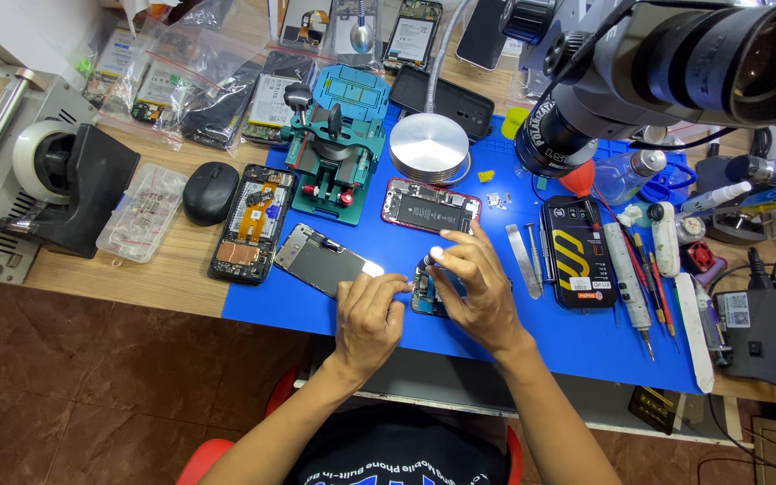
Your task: The person works on a disassembled smartphone on a blue mat, using a small screwdriver to remove screws and a metal spudger to pry and separate internal components. They handle the phone's battery, screen assembly, and circuit boards while organizing parts on the workbench.
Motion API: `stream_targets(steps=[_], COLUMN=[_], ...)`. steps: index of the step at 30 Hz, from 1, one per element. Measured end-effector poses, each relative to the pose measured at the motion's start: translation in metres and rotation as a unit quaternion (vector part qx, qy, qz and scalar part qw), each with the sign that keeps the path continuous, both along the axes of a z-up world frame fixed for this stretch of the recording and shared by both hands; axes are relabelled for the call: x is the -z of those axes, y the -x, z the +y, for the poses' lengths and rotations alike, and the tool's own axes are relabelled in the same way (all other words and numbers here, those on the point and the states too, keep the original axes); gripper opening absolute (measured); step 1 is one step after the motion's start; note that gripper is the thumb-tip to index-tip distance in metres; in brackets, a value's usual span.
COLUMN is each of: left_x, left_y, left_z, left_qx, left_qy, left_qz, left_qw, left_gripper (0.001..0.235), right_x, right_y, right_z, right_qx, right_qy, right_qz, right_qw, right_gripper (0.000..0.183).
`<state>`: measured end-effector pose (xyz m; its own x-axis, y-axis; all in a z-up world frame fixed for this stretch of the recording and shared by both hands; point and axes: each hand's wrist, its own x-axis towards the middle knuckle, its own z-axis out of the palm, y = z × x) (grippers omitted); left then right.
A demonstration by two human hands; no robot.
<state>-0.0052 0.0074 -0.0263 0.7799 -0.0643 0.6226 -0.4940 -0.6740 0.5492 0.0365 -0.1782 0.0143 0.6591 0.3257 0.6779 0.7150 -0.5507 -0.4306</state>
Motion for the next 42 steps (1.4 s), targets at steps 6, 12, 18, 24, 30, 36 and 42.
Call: stream_targets(steps=[6, 12, 18, 24, 30, 36, 42], left_x=[0.003, 0.003, 0.002, 0.003, -0.003, -0.011, -0.028], left_y=[0.000, 0.000, 0.001, 0.001, 0.002, -0.004, -0.065], left_z=[-0.001, -0.001, 0.000, -0.001, -0.001, -0.006, -0.042], left_qx=[-0.007, -0.011, -0.009, -0.006, -0.006, 0.020, 0.080], left_qy=[-0.003, -0.008, -0.011, -0.013, -0.005, 0.017, -0.057], left_qz=[0.003, 0.003, 0.009, 0.014, 0.012, 0.009, -0.019], left_qw=[1.000, 1.000, 1.000, 1.000, 1.000, 1.000, 0.995], left_gripper=[0.027, 0.027, 0.027, 0.027, 0.028, 0.028, 0.015], right_x=[0.001, 0.002, -0.003, 0.002, 0.007, -0.017, 0.003], right_y=[-0.001, -0.002, -0.002, -0.001, 0.004, 0.010, 0.018], right_z=[-0.001, -0.001, -0.001, 0.003, 0.002, -0.040, -0.083], right_qx=[0.007, 0.004, -0.015, -0.037, -0.015, 0.113, 0.194], right_qy=[0.003, 0.007, 0.004, -0.018, -0.074, -0.119, -0.046], right_qz=[0.003, 0.004, 0.014, 0.068, 0.077, -0.011, 0.044], right_qw=[1.000, 1.000, 1.000, 0.997, 0.994, 0.986, 0.979], right_gripper=[0.037, 0.041, 0.040, 0.041, 0.042, 0.043, 0.040])
